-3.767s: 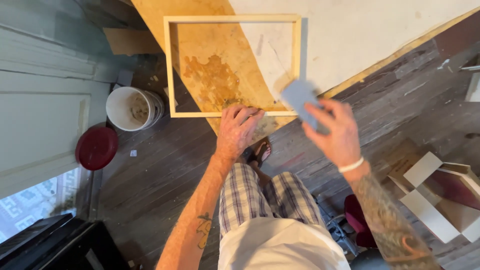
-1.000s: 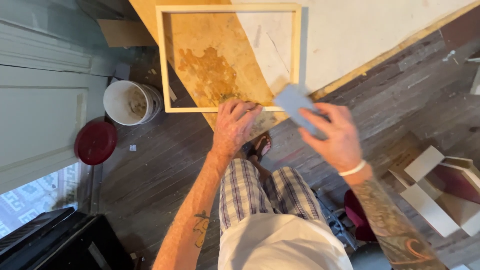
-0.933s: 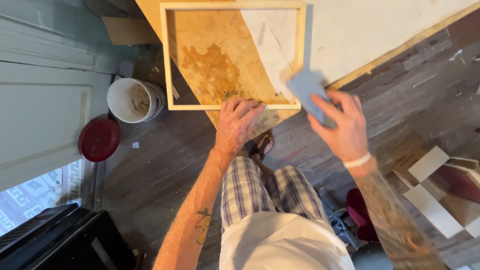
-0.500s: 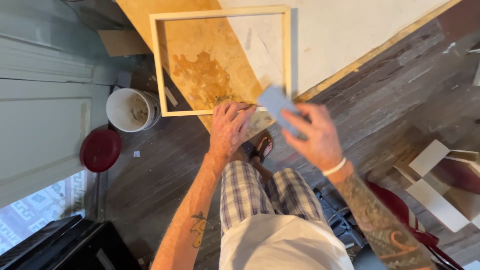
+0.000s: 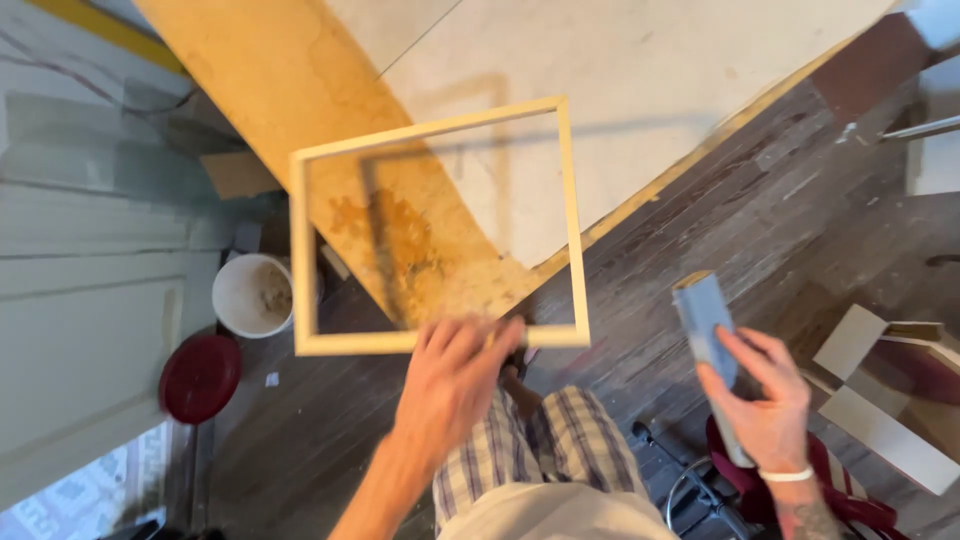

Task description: Sanding the edges and surfaces of a small wooden frame using a sanding block on a workbench.

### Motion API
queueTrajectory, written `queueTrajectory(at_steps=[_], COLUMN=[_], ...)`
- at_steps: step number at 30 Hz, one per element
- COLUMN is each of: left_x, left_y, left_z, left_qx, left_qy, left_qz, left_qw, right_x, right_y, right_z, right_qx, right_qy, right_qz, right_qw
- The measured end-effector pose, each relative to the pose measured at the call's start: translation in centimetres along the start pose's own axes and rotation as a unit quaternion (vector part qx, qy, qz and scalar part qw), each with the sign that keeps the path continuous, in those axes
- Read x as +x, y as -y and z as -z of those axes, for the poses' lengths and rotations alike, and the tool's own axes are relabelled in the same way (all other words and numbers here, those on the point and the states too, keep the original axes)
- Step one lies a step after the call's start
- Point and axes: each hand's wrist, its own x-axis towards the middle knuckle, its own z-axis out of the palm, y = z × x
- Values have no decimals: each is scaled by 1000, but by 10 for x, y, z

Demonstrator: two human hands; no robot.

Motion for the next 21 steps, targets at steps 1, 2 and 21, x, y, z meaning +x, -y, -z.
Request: queueTrajectory(at_steps=[1, 2, 21], left_x=[1, 1, -15], left_y=[-16, -30, 92], left_z=[11, 25, -66], left_qx=[-3, -15, 73], left_qy=[-2, -6, 12], left_qz=[-7, -6, 3], left_qw=[1000, 1000, 997], right_x=[-3, -6, -5], right_y=[1, 2, 20], right_z=[2, 0, -30], right_qx=[-3, 0, 20], right_qy=[-7, -7, 35], right_qz=[0, -20, 15], right_qw=[1000, 1000, 999])
